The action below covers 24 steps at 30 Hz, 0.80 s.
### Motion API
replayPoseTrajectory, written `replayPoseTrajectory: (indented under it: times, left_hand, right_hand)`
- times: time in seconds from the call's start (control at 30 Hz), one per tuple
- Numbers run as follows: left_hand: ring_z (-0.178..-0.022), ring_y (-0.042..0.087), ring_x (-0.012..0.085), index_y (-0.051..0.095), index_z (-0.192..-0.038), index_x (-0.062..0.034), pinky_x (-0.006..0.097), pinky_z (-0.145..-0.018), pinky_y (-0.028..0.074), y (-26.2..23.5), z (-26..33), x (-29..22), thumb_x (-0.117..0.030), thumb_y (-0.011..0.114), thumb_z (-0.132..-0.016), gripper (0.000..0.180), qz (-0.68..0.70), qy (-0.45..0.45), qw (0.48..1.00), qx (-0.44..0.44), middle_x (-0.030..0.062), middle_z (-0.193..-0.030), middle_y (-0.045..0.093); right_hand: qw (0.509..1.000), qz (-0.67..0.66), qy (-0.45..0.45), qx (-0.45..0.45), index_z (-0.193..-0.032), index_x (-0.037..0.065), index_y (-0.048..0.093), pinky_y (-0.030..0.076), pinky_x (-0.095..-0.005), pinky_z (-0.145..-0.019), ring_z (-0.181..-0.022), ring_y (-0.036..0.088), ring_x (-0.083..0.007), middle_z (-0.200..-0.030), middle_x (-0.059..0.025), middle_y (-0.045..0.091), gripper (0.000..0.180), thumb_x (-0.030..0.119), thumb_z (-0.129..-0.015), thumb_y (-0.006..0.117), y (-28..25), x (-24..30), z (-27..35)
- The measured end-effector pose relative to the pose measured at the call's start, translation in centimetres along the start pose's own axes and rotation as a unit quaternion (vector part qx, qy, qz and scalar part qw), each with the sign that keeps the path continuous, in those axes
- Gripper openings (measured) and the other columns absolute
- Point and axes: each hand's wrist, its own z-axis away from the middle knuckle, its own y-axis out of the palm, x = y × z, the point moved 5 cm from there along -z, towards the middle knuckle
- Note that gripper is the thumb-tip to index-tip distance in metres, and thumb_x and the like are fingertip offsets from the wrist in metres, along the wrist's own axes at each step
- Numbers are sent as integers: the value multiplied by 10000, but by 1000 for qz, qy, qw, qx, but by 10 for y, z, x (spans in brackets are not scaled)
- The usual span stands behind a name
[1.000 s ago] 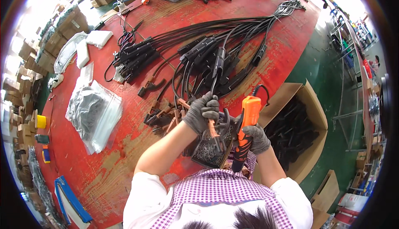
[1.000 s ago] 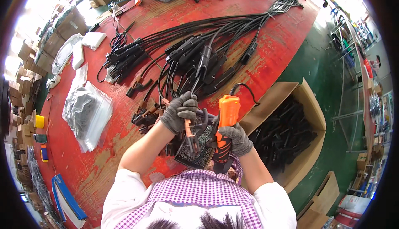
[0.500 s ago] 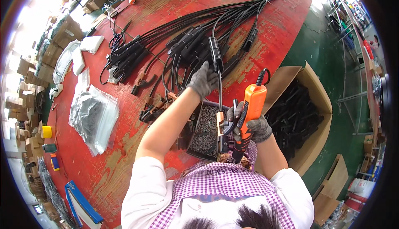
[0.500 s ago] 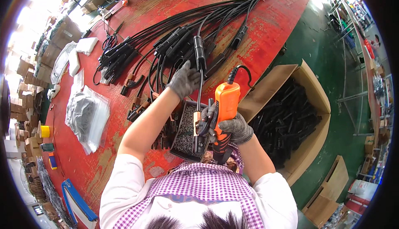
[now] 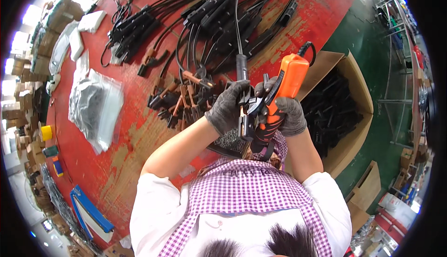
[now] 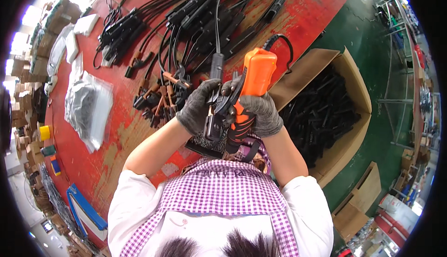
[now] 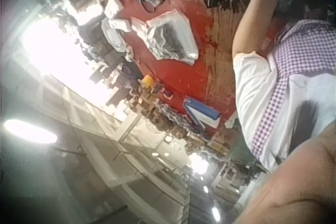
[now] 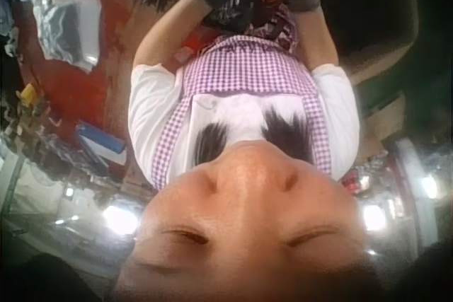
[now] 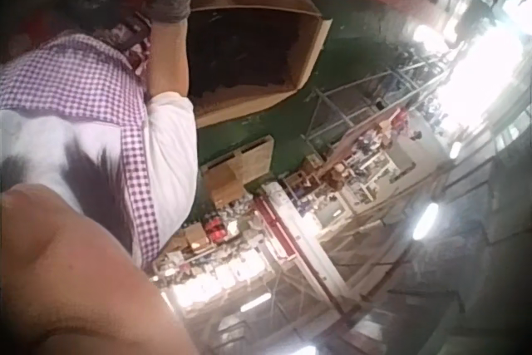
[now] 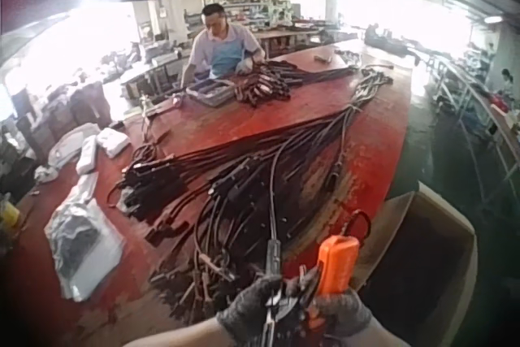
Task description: The person uses an orange power drill to drive screws into the black plastic housing of multiple black cables. They pick up each cable from a pile on the red table, secure it with the drill, and place it back down. The task is performed repeatedly in a factory setting.
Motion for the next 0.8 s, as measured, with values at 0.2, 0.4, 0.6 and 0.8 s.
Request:
replayPoseTrajectory:
  times: [0.2,0.4,0.6,0.8]
  left_hand:
    - [-872,578,212,508,-1057,-56,369,-728,493,6,59,-18,-395,460,-870,390,89,68,994,13,103,-989,569]
    - [-981,529,309,442,-1226,-138,406,-733,485,-22,75,-8,-465,488,-836,512,207,113,971,48,156,-1158,494]
    - [-592,502,69,409,-1235,-130,233,-513,491,-33,83,10,-358,545,-843,474,456,0,864,213,115,-891,531]
    - [-388,380,20,404,-1146,-122,130,-305,311,-44,86,19,-287,478,-894,310,245,59,966,58,62,-750,497]
  right_hand:
    - [994,91,15,-52,-1029,4,478,529,-299,-596,-657,597,-170,-1099,-189,498,427,142,-667,658,-18,10,19]
    - [974,72,-210,-40,-1080,26,440,469,-322,-582,-692,553,-204,-1131,-214,481,427,201,-736,621,-14,40,28]
    - [929,189,-310,-68,-1093,52,425,480,-378,-684,-754,578,-224,-1004,-171,518,401,143,-756,622,0,26,20]
    - [928,200,-301,-89,-1086,49,412,483,-400,-695,-774,581,-232,-999,-167,518,399,121,-755,623,-4,10,9]
